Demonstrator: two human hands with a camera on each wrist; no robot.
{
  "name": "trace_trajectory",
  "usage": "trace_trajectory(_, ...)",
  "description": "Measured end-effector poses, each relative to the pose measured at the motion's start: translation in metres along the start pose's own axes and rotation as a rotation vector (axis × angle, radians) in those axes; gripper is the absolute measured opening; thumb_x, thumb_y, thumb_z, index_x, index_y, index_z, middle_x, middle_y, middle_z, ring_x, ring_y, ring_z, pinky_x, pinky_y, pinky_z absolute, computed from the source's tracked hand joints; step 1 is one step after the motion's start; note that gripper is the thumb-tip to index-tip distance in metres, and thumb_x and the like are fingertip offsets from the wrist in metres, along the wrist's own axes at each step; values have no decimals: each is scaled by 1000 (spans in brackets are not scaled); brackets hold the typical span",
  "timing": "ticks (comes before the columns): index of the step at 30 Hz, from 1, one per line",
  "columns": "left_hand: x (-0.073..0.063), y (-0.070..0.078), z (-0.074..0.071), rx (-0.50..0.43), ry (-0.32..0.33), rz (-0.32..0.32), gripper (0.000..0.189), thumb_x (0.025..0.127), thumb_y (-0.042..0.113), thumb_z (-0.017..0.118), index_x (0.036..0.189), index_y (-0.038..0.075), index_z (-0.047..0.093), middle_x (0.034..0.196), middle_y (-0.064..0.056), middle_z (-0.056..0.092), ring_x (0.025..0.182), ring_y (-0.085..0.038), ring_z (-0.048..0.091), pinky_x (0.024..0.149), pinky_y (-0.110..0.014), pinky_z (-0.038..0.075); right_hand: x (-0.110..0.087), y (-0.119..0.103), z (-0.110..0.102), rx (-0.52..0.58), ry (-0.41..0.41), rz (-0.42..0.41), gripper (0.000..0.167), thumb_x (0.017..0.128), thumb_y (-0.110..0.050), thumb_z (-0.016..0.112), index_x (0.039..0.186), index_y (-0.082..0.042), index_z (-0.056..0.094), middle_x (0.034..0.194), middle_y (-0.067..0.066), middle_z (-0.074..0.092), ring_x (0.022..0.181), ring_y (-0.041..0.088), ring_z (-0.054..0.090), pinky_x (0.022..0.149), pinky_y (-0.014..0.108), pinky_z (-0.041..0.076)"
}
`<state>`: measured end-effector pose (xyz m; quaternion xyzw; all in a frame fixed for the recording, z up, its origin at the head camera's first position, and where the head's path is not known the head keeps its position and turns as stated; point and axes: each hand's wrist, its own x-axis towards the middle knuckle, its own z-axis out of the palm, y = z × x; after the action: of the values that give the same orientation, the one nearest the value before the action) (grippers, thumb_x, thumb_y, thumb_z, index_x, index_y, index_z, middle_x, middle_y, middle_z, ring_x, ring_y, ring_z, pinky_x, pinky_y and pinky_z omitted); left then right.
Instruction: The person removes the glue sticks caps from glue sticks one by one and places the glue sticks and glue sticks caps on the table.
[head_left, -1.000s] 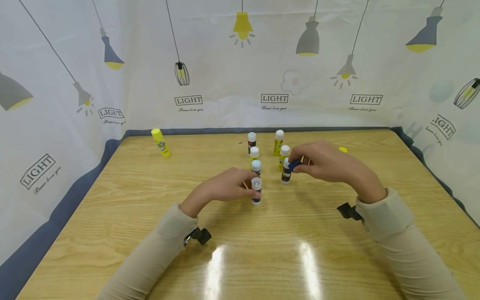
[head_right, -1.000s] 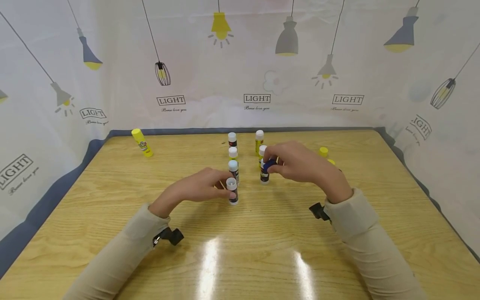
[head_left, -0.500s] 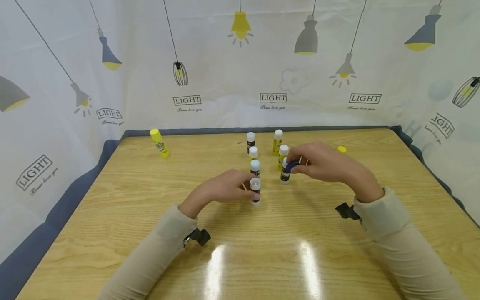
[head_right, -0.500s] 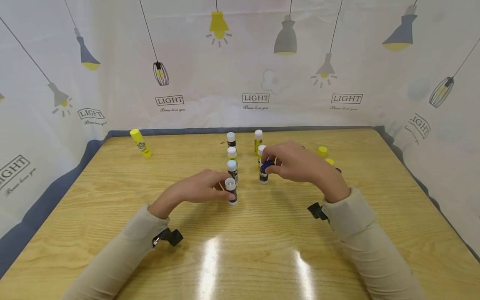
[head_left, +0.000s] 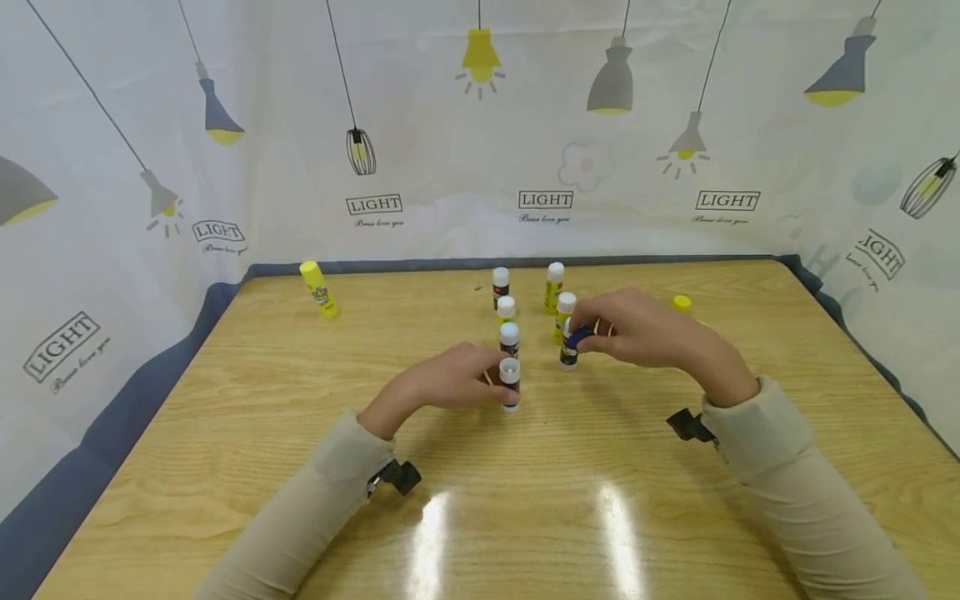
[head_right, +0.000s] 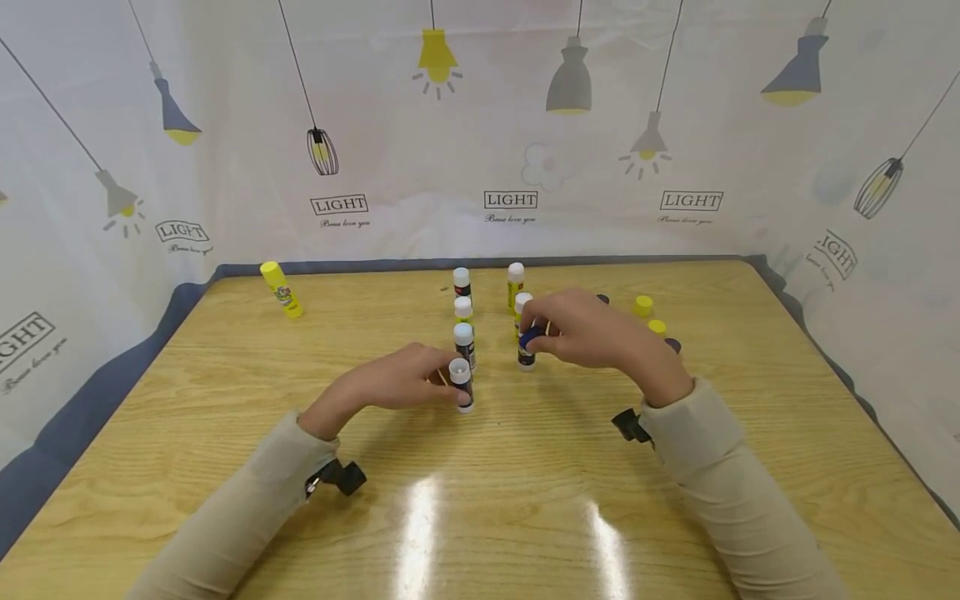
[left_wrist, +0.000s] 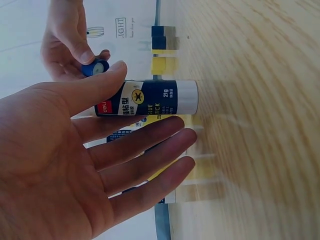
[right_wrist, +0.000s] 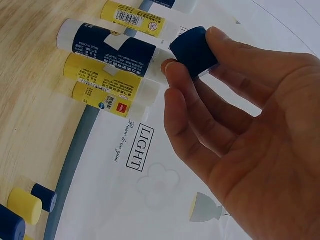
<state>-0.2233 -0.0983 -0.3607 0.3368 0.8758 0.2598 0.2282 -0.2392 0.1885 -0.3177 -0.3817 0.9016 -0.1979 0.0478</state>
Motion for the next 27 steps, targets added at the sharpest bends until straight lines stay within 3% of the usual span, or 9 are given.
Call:
trace_trajectory(16, -1, -1, 0, -16, 0, -11, 20, 103, 36, 66, 112, 19, 69, 111, -1, 75, 102, -15, 70, 88, -35, 56, -2, -1, -2, 20, -1, 3, 8, 97, -15, 73, 105, -16, 73, 95, -7, 75, 79, 9, 66, 73, 32, 55)
trace_trajectory(27, -1, -1, 0, -5, 4, -6, 20, 103, 36, 66, 112, 19, 69, 110, 1, 75, 98, -11, 69, 86, -33, 56, -5, 0, -7, 18, 25, 14, 11, 97, -11, 72, 107, -13, 72, 98, -3, 76, 82, 8, 67, 74, 33, 56)
